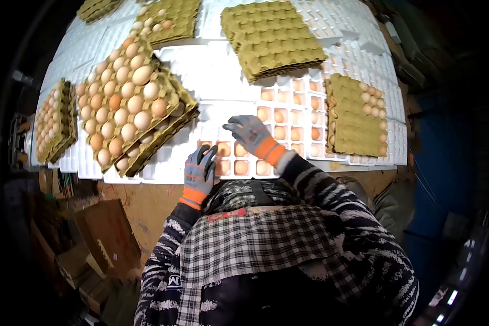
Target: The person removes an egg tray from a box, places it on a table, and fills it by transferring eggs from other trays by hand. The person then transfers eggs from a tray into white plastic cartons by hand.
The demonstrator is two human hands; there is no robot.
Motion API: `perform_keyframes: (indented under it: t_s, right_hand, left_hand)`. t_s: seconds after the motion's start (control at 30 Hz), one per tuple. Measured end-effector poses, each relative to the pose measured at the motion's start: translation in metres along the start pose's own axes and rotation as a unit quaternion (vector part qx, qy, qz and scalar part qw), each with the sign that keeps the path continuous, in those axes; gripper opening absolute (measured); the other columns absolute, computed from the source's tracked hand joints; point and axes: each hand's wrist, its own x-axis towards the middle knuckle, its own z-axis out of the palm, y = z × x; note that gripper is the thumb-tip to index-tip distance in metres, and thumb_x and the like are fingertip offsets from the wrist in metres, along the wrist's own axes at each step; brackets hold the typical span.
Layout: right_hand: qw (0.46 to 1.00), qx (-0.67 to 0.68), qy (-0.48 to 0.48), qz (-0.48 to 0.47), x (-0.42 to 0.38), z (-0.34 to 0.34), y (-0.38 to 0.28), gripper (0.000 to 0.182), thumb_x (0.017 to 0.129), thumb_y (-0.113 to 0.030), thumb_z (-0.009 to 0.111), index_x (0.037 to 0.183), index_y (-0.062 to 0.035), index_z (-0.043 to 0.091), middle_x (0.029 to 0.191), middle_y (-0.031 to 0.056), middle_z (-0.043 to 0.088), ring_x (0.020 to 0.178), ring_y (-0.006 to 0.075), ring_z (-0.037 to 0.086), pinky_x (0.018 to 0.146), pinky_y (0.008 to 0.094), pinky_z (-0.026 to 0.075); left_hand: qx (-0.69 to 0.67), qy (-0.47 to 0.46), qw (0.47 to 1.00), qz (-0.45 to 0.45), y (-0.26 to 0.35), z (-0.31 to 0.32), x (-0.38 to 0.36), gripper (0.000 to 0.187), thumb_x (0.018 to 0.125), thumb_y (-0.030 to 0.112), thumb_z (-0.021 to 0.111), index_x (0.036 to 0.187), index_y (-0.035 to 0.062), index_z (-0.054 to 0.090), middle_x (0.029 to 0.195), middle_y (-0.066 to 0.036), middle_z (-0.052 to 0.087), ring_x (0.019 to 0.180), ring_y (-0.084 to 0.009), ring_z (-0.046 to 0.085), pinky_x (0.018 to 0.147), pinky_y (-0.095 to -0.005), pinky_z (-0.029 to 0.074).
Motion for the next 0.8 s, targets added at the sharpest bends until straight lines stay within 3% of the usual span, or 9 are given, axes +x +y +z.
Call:
perform_keyframes:
  t_s: [0.1,0.23,0.3,0.37,0.43,0.57,0.63,0.73,0.8]
  right_hand:
    - [0.998,0.047,-0.05,0.003,-0.011,0.014,0.023,0.038,0.094,-0.023,0.061,0.132,-0.0176,0.059,0.132,0.0067,0.059,0.12,0.029,0.056,0.102,0.0416,0.047]
    - [0.984,0.1,0.08,0.125,-0.061,-0.108,0.047,0.039,0.094,-0.027,0.062,0.132,-0.0176,0.06,0.133,0.0078,0.059,0.12,0.029,0.057,0.102,0.0415,0.047]
    - [0.956,0.033,0.194,0.216,-0.113,-0.165,0.093,0.038,0.091,-0.02,0.064,0.129,-0.0186,0.062,0.13,0.0087,0.06,0.116,0.0323,0.058,0.099,0.0417,0.049]
    - [0.912,-0.132,0.19,0.339,-0.176,-0.211,0.153,0.041,0.086,-0.017,0.066,0.127,-0.0187,0.063,0.128,0.009,0.062,0.114,0.0332,0.058,0.097,0.0432,0.05]
    - [0.877,-0.168,0.19,0.408,-0.232,-0.234,0.216,0.04,0.084,-0.014,0.066,0.123,-0.0193,0.066,0.126,0.0079,0.063,0.113,0.0331,0.059,0.097,0.0425,0.05]
    - [0.879,-0.097,0.026,0.466,-0.268,-0.239,0.287,0.032,0.087,-0.023,0.061,0.118,-0.019,0.066,0.123,0.0114,0.065,0.11,0.0348,0.061,0.094,0.0436,0.05]
    - [0.91,-0.132,0.011,0.393,-0.278,-0.227,0.308,0.032,0.088,-0.026,0.063,0.119,-0.0196,0.065,0.12,0.0125,0.066,0.108,0.0348,0.063,0.092,0.043,0.051]
    - [0.891,-0.049,0.09,0.441,-0.281,-0.258,0.291,0.038,0.083,-0.018,0.069,0.12,-0.0201,0.063,0.116,0.0088,0.068,0.103,0.0312,0.065,0.089,0.0408,0.053]
    - [0.801,0.273,0.225,0.483,-0.294,-0.269,0.301,0.042,0.081,-0.019,0.071,0.123,-0.0191,0.062,0.116,0.0082,0.068,0.103,0.0294,0.065,0.089,0.0401,0.053]
  left_hand:
    - [0.066,-0.077,0.993,0.057,-0.012,0.009,0.0,0.047,0.083,0.006,0.062,0.13,0.0086,0.063,0.125,-0.018,0.059,0.111,-0.0393,0.055,0.101,-0.049,0.041]
    - [-0.08,-0.012,0.995,-0.059,-0.005,0.003,-0.002,0.038,0.093,0.007,0.057,0.13,0.003,0.062,0.127,-0.017,0.06,0.121,-0.0368,0.055,0.104,-0.0454,0.042]
    - [-0.122,0.004,0.99,-0.069,0.008,0.006,0.011,0.035,0.097,0.009,0.055,0.131,0.0021,0.062,0.13,-0.016,0.06,0.125,-0.0345,0.054,0.106,-0.0431,0.043]
    - [-0.2,-0.04,0.975,-0.093,0.034,0.019,0.04,0.035,0.095,0.004,0.056,0.129,0.0032,0.063,0.132,-0.014,0.061,0.123,-0.0313,0.056,0.105,-0.0407,0.044]
    - [-0.183,-0.079,0.98,0.009,0.077,0.042,0.084,0.039,0.091,0.0,0.06,0.129,0.0045,0.063,0.13,-0.013,0.061,0.122,-0.0309,0.057,0.105,-0.0402,0.045]
    - [-0.257,-0.16,0.946,0.12,0.18,0.116,0.19,0.046,0.087,0.002,0.069,0.133,0.0053,0.061,0.132,-0.013,0.061,0.125,-0.0275,0.057,0.106,-0.0373,0.045]
    - [-0.202,-0.176,0.941,0.205,0.234,0.16,0.237,0.05,0.085,0.007,0.073,0.133,0.0096,0.062,0.131,-0.014,0.061,0.124,-0.0311,0.056,0.106,-0.0393,0.044]
    - [-0.167,-0.196,0.942,0.216,0.289,0.237,0.281,0.053,0.082,0.021,0.077,0.133,0.0132,0.061,0.132,-0.013,0.059,0.124,-0.0339,0.055,0.107,-0.0418,0.043]
    - [-0.079,-0.219,0.949,0.212,0.32,0.272,0.301,0.058,0.079,0.03,0.08,0.132,0.015,0.061,0.131,-0.013,0.059,0.123,-0.0346,0.054,0.107,-0.043,0.042]
